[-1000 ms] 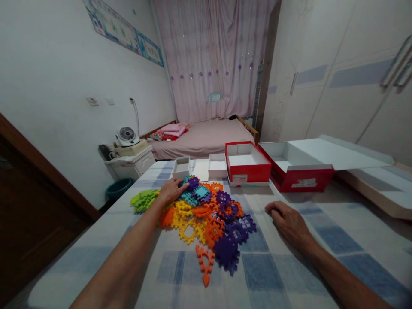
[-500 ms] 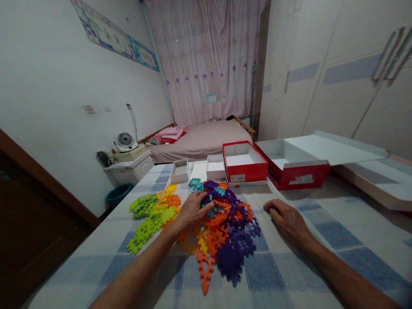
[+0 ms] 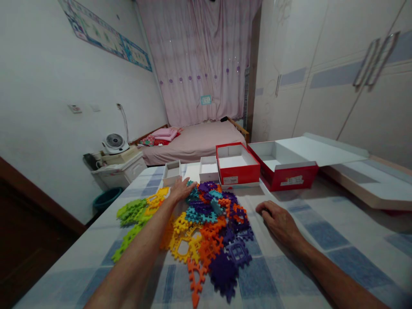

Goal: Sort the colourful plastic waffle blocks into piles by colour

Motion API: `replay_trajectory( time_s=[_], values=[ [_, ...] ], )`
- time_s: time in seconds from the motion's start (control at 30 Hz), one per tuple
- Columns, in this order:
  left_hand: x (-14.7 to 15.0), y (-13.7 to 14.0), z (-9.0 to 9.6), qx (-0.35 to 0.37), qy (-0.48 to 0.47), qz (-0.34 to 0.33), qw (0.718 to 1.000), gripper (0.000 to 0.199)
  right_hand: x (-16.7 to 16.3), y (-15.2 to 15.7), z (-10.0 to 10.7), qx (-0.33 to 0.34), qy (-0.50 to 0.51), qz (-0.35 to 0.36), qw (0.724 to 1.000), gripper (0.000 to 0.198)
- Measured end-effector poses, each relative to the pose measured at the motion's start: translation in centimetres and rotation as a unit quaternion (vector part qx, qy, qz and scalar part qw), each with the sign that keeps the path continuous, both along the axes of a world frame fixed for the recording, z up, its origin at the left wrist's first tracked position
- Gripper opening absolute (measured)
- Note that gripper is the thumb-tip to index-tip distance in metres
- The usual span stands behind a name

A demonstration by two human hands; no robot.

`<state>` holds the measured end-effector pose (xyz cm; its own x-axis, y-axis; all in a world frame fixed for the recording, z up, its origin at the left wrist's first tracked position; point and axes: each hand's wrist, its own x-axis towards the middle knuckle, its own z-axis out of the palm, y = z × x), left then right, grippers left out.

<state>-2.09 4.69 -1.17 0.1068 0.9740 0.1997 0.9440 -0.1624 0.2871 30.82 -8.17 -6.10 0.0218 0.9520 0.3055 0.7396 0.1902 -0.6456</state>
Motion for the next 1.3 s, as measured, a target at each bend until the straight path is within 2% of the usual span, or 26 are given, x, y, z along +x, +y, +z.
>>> replay_trajectory(
  time_s=[0.17, 0.33, 0.5, 0.63, 0.77, 0.87, 1.0, 1.2, 1.3],
  values=[
    [0.6, 1.2, -0.9, -0.033, -0.012, -0.043, 0.998, 0.051, -0.1, 0.0, 0.0, 0.0, 0.009, -0.004, 1.0, 0.023],
    [0.6, 0.2, -1.1, -0.057, -0.018, -0.088, 0.994, 0.049, 0.1, 0.2, -0.3, -0.003, 0.009, -0.003, 1.0, 0.023],
    [0.9, -1.1, -0.7, -0.081, -0.045, -0.091, 0.991, 0.064, 0.0, 0.2, -0.4, 0.005, 0.006, -0.004, 1.0, 0.023],
    [2.0, -0.3, -0.5, -0.064, -0.09, -0.079, 0.991, 0.061, -0.2, 0.1, -0.2, 0.001, 0.0, -0.009, 1.0, 0.023],
    [3.3, 0.6, -0.8, -0.076, -0.134, -0.114, 0.981, 0.056, -0.2, 0.1, -0.2, -0.001, 0.002, -0.001, 1.0, 0.023],
    [3.9, 0.4, -1.1, -0.094, -0.151, -0.137, 0.974, 0.061, -0.1, 0.1, -0.2, -0.004, 0.006, 0.001, 1.0, 0.023],
    [3.9, -0.5, -0.8, -0.115, -0.165, -0.159, 0.967, 0.066, -0.2, 0.1, -0.1, 0.0, 0.002, 0.0, 1.0, 0.023],
    [4.5, -3.4, 0.4, -0.138, -0.172, -0.192, 0.956, 0.056, -0.3, 0.1, -0.1, -0.001, 0.003, -0.006, 1.0, 0.023],
    [5.2, -4.7, 0.7, -0.146, -0.154, -0.229, 0.95, 0.053, -0.4, 0.2, -0.2, -0.005, 0.006, -0.006, 1.0, 0.023]
  ],
)
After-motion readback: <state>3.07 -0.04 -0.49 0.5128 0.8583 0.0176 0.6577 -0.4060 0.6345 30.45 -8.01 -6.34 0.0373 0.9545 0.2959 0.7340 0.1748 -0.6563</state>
